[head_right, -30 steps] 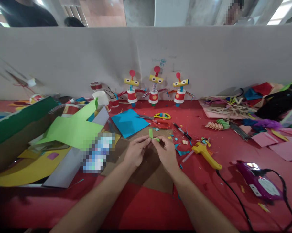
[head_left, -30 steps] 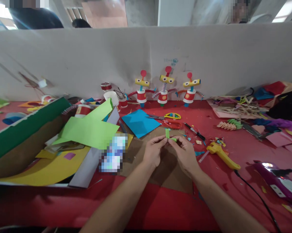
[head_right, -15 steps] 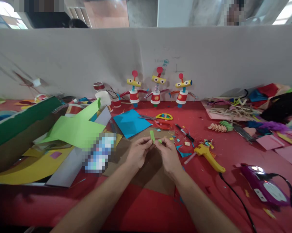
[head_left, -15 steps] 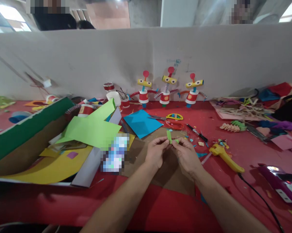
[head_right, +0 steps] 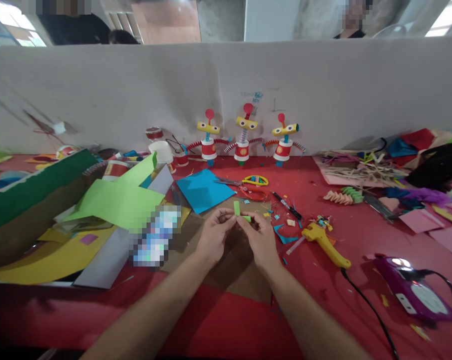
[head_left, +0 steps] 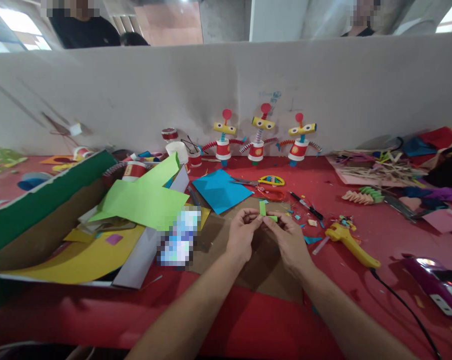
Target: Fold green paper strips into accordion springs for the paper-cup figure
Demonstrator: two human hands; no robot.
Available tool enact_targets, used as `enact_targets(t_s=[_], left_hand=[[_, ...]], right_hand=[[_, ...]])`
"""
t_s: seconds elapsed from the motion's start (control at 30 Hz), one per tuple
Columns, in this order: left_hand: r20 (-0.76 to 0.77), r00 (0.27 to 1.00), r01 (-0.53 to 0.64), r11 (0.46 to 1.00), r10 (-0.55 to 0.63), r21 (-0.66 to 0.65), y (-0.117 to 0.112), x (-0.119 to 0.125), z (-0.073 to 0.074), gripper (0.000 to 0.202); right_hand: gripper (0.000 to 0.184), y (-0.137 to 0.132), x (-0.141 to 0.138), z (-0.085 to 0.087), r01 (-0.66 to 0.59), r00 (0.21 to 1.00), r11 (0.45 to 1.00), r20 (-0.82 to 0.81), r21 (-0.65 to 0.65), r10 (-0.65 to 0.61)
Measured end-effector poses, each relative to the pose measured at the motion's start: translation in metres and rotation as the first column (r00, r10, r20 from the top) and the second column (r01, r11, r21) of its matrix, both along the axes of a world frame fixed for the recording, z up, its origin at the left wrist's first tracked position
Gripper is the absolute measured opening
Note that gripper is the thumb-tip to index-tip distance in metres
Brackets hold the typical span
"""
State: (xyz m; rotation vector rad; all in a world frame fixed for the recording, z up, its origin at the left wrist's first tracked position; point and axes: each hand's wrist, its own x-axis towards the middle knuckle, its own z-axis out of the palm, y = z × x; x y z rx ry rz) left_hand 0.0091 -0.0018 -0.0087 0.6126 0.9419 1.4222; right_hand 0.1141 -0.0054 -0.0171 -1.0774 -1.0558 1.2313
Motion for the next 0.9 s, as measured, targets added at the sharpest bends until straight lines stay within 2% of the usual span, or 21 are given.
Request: enact_targets(t_s=[0.3,0.53,0.7,0.8,0.9], left_hand=[[0.062,0.998,0.032,0.998,-0.029,-0.051,-0.0034,0.0012,0.0042,0.023],[0.099,0.995,0.036,0.997,-0.029,-0.071,-0.0035,0.0011,0.0044,0.024],[0.048,0.992,0.122,0.989,-0.118,-0.081,-0.0019,-0.0028,0.0022,0.026],[0.014,0.988,0.153,0.986,-0.152,-0.07,-0.0013,-0.0036,0.0037,0.026],[-0.008,0.993,0.115,0.992,-0.116,-0.045,-0.0015,-0.0026,0.0057,0.023]], right_hand=[[0.023,-0.0003,0.0011,0.0012,0.074,0.987,0.995,0.137,0.072,-0.083],[0.025,-0.0003,0.0009,-0.0027,0.056,0.997,0.996,0.053,0.07,-0.059],[0.023,0.0,0.0051,-0.0002,0.086,0.966,0.987,0.232,0.133,-0.116],[0.025,-0.0002,0.0066,0.0011,0.07,0.964,0.99,0.246,0.122,-0.098],[0.028,-0.0009,0.0052,0.0008,0.071,0.974,0.993,0.21,0.09,-0.088]])
